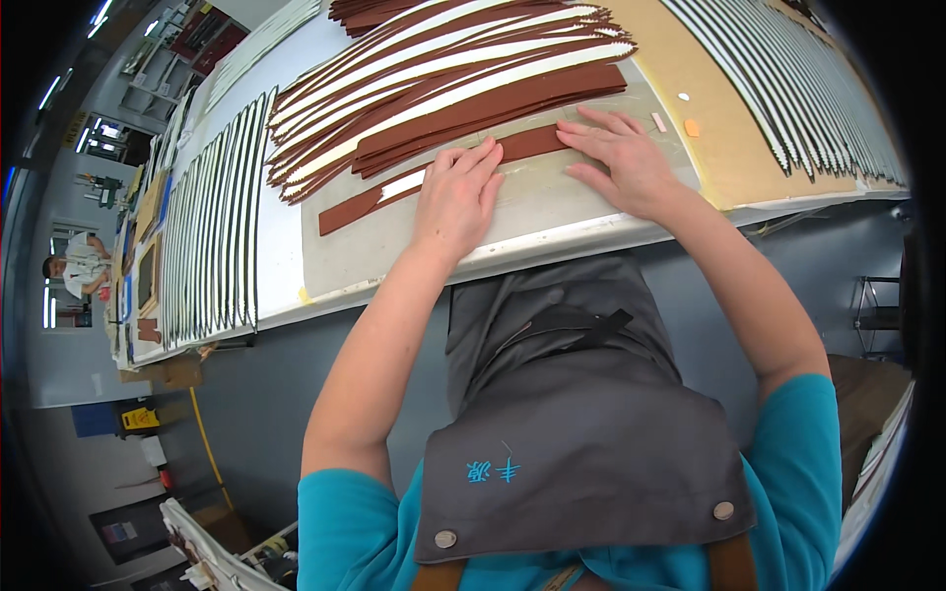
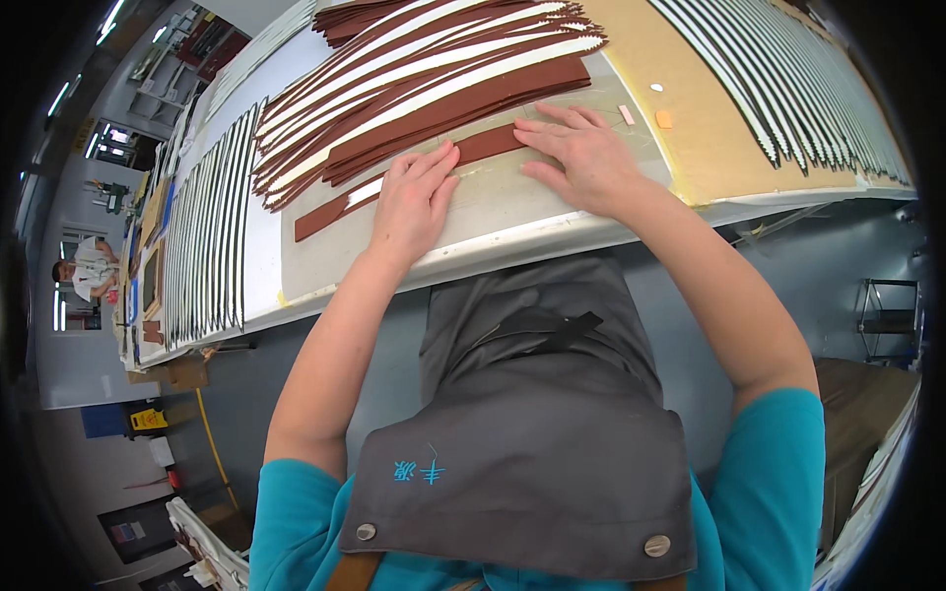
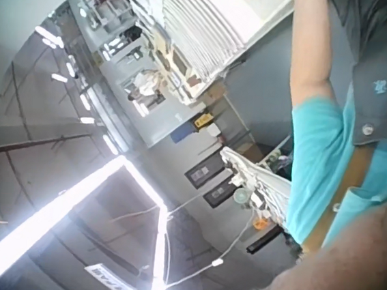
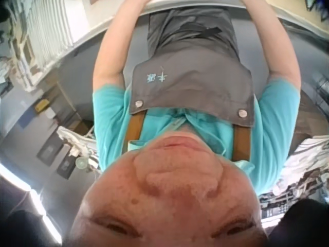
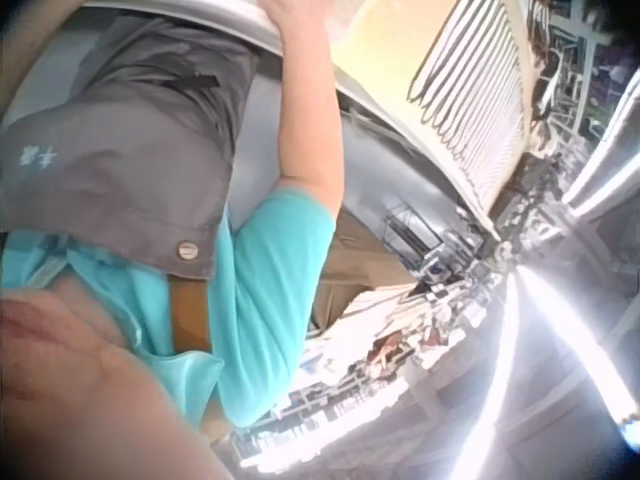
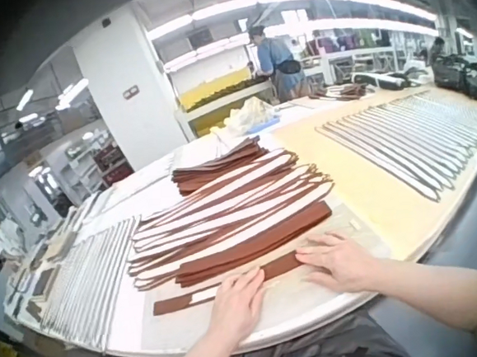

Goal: The person repeatedly picks up long, curved, brown and white decorative strips from a pile on a workbench. They align the strips and use a small orange tool to press or smooth the edges, then place the finished strips back onto the pile. The process is repetitive and involves handling the strips one by one.

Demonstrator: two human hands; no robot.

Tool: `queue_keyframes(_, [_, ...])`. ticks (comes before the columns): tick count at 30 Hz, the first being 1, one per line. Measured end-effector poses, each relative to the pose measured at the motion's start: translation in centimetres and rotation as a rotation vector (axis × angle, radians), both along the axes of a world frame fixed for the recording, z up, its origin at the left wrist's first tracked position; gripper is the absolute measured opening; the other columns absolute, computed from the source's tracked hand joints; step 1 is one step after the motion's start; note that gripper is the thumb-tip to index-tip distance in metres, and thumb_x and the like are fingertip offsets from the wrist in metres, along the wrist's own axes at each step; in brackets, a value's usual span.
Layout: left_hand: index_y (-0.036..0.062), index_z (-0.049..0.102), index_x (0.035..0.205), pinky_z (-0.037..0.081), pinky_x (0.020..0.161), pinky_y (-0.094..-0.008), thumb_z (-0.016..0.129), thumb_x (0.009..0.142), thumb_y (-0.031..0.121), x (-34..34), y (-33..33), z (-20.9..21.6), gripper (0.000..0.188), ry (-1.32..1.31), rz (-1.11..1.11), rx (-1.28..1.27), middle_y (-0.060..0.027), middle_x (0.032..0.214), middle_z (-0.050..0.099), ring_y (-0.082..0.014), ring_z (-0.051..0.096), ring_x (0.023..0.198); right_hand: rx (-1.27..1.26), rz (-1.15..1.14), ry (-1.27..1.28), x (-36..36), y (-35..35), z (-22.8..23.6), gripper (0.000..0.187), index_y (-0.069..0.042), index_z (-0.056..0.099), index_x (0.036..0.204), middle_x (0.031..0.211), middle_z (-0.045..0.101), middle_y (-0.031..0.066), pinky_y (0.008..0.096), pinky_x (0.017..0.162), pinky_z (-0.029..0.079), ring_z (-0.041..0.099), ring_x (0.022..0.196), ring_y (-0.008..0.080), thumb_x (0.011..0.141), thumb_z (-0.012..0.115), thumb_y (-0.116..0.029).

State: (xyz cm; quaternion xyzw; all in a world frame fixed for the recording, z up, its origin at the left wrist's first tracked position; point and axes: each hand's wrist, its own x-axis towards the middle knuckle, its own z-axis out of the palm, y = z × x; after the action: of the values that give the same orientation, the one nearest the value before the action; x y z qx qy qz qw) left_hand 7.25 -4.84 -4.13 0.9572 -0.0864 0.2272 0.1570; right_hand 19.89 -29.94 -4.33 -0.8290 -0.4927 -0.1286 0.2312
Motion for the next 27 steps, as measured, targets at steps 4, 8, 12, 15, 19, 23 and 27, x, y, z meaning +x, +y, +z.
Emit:
queue_keyframes(4, [0.0059, 0.071, 0.130, 0.049, 0.101, -0.0433, 0.068, 0.096, 0.016, 0.6, -0.3, -0.9, 0.036, -0.003, 0.000, -0.004, -0.0060, 0.137, 0.068, -0.0325, 0.059, 0.114, -0.003, -0.049, -0.078, 0.6, 0.3, 0.6, 0.033, -0.009, 0.077, 0.119, 0.129, 0.073, 0.0007, 0.0465, 0.117, 0.037, 0.057, 0.132, 0.0271, 0.094, 0.073, -0.031])
queue_keyframes(8, [0.0053, 0.071, 0.129, 0.049, 0.102, -0.0428, 0.068, 0.095, 0.017, 0.6, -0.2, -0.5, 0.036, -0.009, -0.003, -0.007, -0.0057, 0.138, 0.068, -0.0317, 0.059, 0.115, -0.021, -0.066, -0.095, 0.4, 1.3, 1.8, 0.025, -0.009, 0.080, 0.109, 0.118, 0.077, 0.0011, 0.0466, 0.114, 0.039, 0.063, 0.119, 0.0256, 0.091, 0.076, -0.026])
queue_keyframes(12, [0.0048, 0.071, 0.129, 0.048, 0.103, -0.0420, 0.068, 0.095, 0.017, 0.4, -0.1, -0.3, 0.036, -0.019, 0.000, -0.030, -0.0058, 0.139, 0.067, -0.0310, 0.058, 0.116, -0.064, -0.010, 0.017, 1.7, 2.2, 2.8, 0.025, -0.008, 0.080, 0.106, 0.108, 0.077, 0.0063, 0.0451, 0.104, 0.047, 0.067, 0.106, 0.0272, 0.087, 0.078, -0.023])
queue_keyframes(15, [0.0045, 0.070, 0.130, 0.047, 0.103, -0.0425, 0.066, 0.096, 0.018, 0.0, 0.0, 0.0, 0.037, 0.011, 0.010, -0.024, -0.0057, 0.141, 0.065, -0.0304, 0.057, 0.118, -0.072, -0.142, 0.364, 2.0, 3.2, 4.7, 0.028, -0.007, 0.079, 0.106, 0.102, 0.075, 0.0090, 0.0395, 0.088, 0.054, 0.069, 0.090, 0.0260, 0.081, 0.083, -0.018])
queue_keyframes(19, [0.0049, 0.071, 0.128, 0.047, 0.103, -0.0430, 0.067, 0.095, 0.019, 0.1, -0.1, -0.2, 0.035, 0.025, 0.013, -0.037, -0.0050, 0.139, 0.066, -0.0295, 0.057, 0.118, -0.168, -0.120, 0.462, 3.4, 3.7, 5.5, 0.037, -0.005, 0.078, 0.103, 0.100, 0.074, 0.0125, 0.0408, 0.085, 0.057, 0.071, 0.095, 0.0311, 0.072, 0.089, -0.021])
queue_keyframes(23, [0.0058, 0.075, 0.116, 0.049, 0.097, -0.0430, 0.074, 0.090, 0.016, 1.0, 0.2, 0.4, 0.027, -0.031, 0.009, -0.052, -0.0056, 0.125, 0.070, -0.0303, 0.059, 0.112, -0.208, -0.160, 0.591, 3.9, 4.5, 6.8, 0.038, -0.004, 0.078, 0.101, 0.101, 0.075, 0.0125, 0.0397, 0.085, 0.057, 0.072, 0.097, 0.0283, 0.067, 0.091, -0.017])
queue_keyframes(27, [0.0051, 0.074, 0.102, 0.051, 0.089, -0.0432, 0.079, 0.085, 0.014, 3.3, 0.2, 2.1, 0.019, 0.069, 0.011, -0.214, -0.0099, 0.098, 0.066, -0.0324, 0.060, 0.101, -0.138, -0.106, 0.642, 4.6, 4.3, 6.0, 0.031, -0.002, 0.078, 0.093, 0.089, 0.075, 0.0132, 0.0379, 0.077, 0.057, 0.073, 0.085, 0.0267, 0.067, 0.090, -0.013])
